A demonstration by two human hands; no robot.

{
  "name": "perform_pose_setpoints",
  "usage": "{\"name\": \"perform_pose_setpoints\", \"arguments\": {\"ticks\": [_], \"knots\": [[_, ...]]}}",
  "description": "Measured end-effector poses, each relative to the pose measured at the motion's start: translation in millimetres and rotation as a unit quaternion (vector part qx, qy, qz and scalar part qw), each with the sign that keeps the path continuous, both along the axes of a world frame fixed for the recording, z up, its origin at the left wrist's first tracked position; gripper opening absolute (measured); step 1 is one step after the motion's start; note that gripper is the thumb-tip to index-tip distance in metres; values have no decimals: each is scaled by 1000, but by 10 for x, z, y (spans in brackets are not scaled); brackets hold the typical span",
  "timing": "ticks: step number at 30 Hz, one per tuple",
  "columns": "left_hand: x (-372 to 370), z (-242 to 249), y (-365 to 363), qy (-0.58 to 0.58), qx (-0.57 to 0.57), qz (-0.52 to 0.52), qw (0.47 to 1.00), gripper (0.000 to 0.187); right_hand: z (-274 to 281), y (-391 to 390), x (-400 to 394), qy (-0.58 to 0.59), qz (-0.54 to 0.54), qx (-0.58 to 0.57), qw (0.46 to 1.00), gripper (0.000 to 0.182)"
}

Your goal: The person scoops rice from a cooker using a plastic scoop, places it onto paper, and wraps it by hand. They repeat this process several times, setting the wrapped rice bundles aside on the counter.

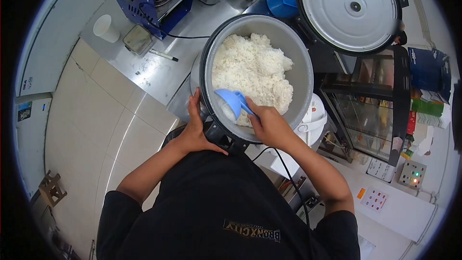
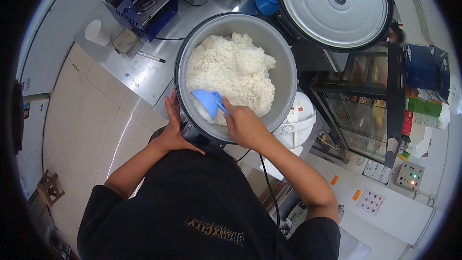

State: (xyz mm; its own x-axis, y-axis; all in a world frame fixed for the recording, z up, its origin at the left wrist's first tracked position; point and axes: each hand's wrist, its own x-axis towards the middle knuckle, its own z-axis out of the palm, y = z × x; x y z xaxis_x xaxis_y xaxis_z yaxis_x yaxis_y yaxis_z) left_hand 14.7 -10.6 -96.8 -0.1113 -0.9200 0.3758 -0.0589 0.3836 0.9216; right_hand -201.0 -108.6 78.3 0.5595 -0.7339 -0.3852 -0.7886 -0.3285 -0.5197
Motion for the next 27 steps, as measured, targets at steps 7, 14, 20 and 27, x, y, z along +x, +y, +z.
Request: {"name": "perform_pose_setpoints", "arguments": {"ticks": [7,14,20,27], "knots": [[13,-35,44,-52,18,-4,999,186,-97,-31,261,115,64,8,991,59],[8,-29,40,-71,16,1,997,187,363,140,410,138,6,-2,990,56],[43,124,30,-78,14,7,997,187,92,-526,-65,-5,-42,178,983,50],[56,121,15,-83,20,31,996,187,192,-279,-188,-33,-129,74,988,46]]}}
